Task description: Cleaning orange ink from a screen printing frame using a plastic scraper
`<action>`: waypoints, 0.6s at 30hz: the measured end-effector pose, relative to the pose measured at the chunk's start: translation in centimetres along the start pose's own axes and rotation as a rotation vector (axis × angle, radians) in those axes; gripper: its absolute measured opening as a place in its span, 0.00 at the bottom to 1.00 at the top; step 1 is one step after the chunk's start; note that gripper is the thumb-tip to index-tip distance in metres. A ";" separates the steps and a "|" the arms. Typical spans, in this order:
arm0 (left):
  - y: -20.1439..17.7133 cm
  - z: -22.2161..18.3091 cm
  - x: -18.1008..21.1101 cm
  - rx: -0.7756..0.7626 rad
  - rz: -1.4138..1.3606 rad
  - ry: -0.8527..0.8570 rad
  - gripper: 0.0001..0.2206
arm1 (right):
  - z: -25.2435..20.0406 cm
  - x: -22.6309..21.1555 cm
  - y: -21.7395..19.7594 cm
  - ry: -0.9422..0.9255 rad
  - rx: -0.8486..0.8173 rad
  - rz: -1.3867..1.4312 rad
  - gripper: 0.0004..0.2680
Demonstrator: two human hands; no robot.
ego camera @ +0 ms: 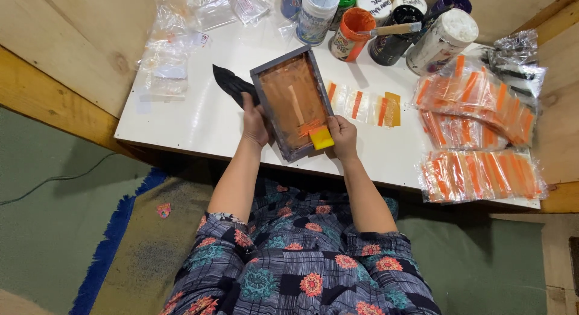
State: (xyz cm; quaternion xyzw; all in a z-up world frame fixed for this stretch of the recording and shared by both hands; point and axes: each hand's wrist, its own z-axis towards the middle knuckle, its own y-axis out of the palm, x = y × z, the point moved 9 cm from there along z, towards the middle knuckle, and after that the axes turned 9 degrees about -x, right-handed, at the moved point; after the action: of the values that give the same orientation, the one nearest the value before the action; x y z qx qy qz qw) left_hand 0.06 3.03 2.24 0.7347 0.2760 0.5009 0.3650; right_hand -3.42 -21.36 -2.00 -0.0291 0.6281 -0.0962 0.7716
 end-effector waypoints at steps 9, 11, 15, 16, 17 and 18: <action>-3.3 2.9 -0.4 -0.076 -0.088 0.075 0.43 | -0.1 -0.3 0.1 0.005 0.003 -0.012 0.13; -1.0 1.2 0.3 -0.050 -0.059 0.065 0.41 | -0.1 -0.7 0.1 0.012 0.006 -0.008 0.13; 1.1 -1.4 -0.4 -0.015 0.130 -0.018 0.43 | 0.0 1.3 -0.1 0.043 -0.004 0.033 0.14; 0.0 -0.6 -0.6 -0.015 0.130 -0.017 0.43 | 0.0 1.7 -0.1 0.043 -0.005 0.033 0.14; -0.6 0.3 -1.2 -0.068 0.109 -0.036 0.43 | 0.1 2.0 -0.2 0.024 0.002 0.034 0.13; -1.2 1.2 -1.8 -0.122 0.089 -0.056 0.42 | 0.1 2.3 -0.3 0.005 0.010 0.036 0.12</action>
State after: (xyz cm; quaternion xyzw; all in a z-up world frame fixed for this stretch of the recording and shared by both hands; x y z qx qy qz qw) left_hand 0.49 2.07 0.00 0.7363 0.2018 0.5117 0.3941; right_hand -2.89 -22.08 -4.17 -0.0138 0.6300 -0.0855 0.7718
